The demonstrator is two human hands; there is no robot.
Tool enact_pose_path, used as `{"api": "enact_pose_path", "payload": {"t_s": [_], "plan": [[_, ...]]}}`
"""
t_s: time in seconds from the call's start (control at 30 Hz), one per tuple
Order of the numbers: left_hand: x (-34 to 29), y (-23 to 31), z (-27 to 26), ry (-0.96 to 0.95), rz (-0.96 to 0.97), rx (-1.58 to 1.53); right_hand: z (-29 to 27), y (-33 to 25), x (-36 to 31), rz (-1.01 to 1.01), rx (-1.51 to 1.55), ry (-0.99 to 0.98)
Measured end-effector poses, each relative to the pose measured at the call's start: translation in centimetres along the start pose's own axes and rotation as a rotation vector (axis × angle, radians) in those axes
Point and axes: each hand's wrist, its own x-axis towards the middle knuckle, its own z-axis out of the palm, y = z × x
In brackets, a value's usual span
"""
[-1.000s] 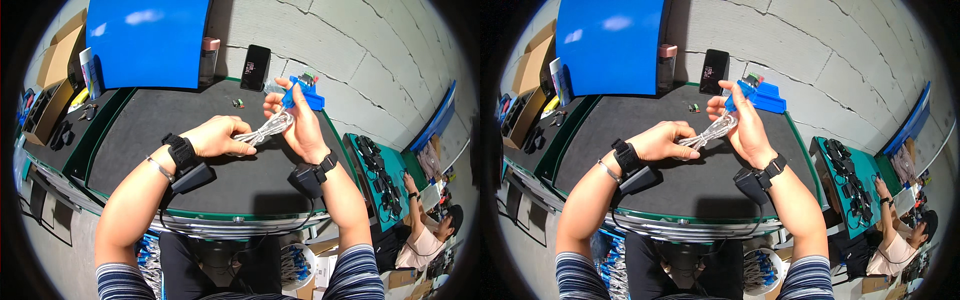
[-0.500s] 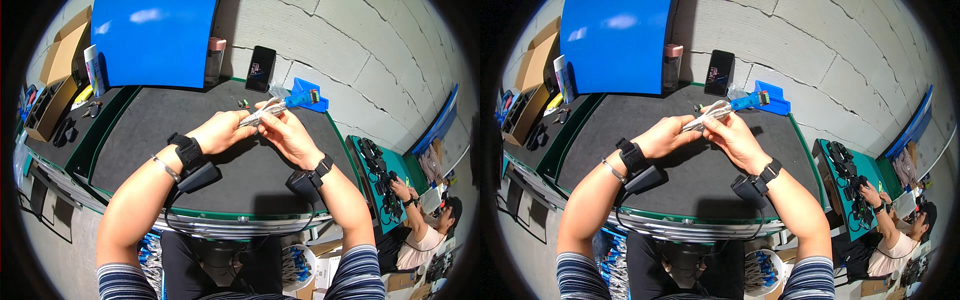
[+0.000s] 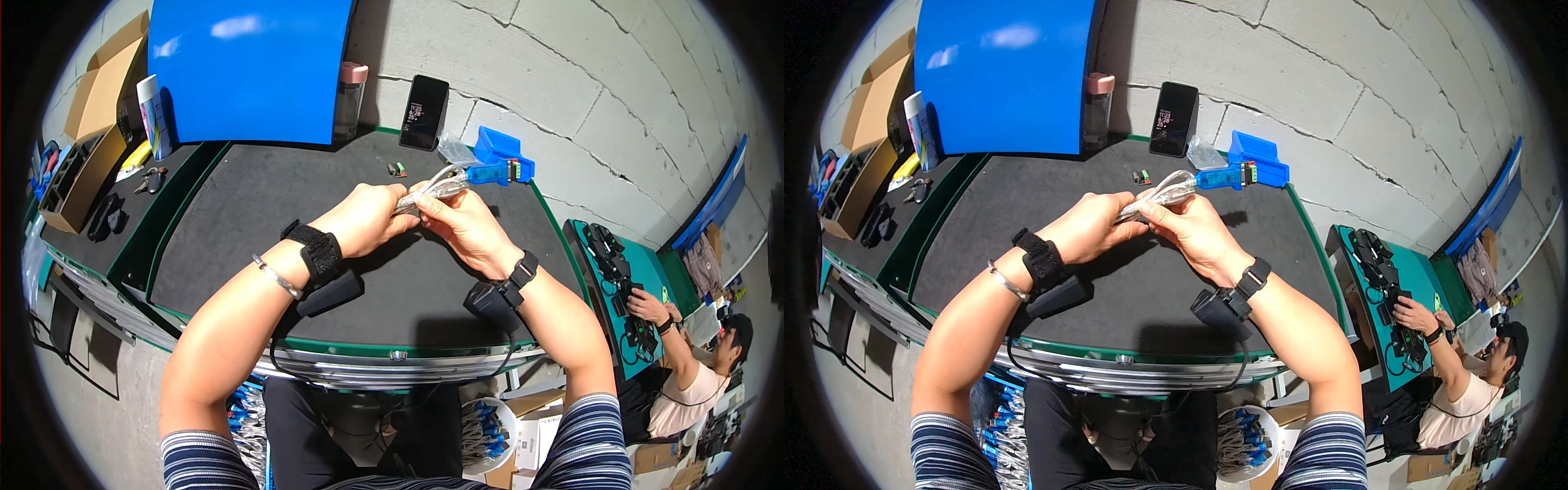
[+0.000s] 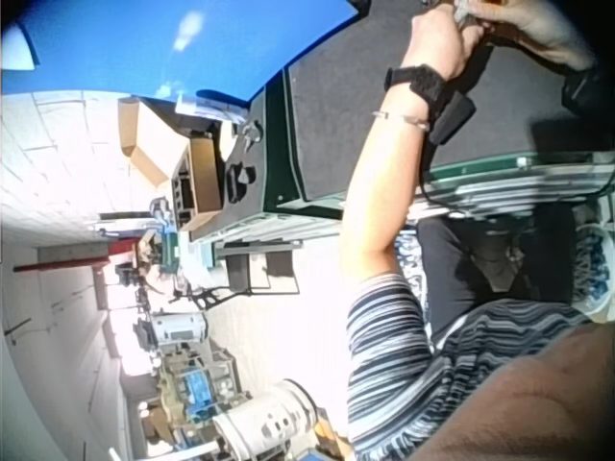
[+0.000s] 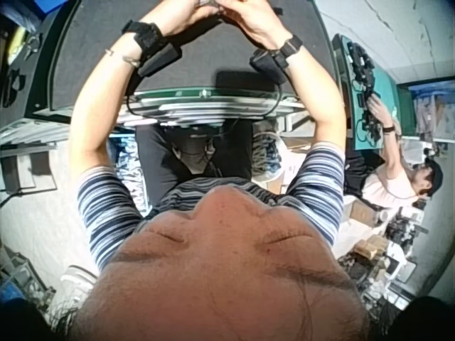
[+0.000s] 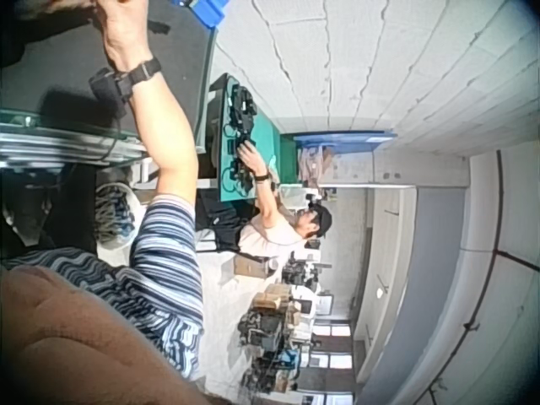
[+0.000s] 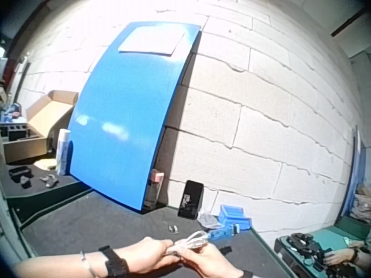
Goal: Assembling or inspecting electronic cables with blue connectors at a workbench.
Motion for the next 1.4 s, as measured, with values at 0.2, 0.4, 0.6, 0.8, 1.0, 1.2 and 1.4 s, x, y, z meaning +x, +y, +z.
{"api": "enact_pose_path", "payload": {"t_s": [0.2, 0.4, 0.6, 0.8, 1.0, 1.2, 1.4], "plan": [[0.2, -1.1, -0.5, -0.056, 0.012, -0.115, 0.4, 0.1, 0.1, -0.041, -0.121, 0.030], [0.2, -1.9, -0.2, -0.328, -0.128, -0.805, 0.4, -0.1, 0.3, -0.086, 0.235, -0.049], [0.1, -0.6, -0.5, -0.014, 0.066, -0.197, 0.4, 0.5, 0.4, -0.089, -0.104, 0.128], [0.4, 0.3, -0.3, 0.033, 0.094, -0.085, 0.6, 0.7, 0.3, -0.127, -0.144, 0.167], [0.2, 0.0, -0.2, 0.067, 0.074, -0.105, 0.5, 0.6, 0.4, -0.139, -0.153, 0.156], [0.1, -0.1, 0.0, 0.090, 0.083, -0.146, 0.6, 0.6, 0.2, -0.158, -0.232, 0.189], [-0.3, 0.6, -0.7, 0.098, 0.147, 0.061, 0.4, 1.0, 0.7, -0.182, -0.289, 0.188]]}}
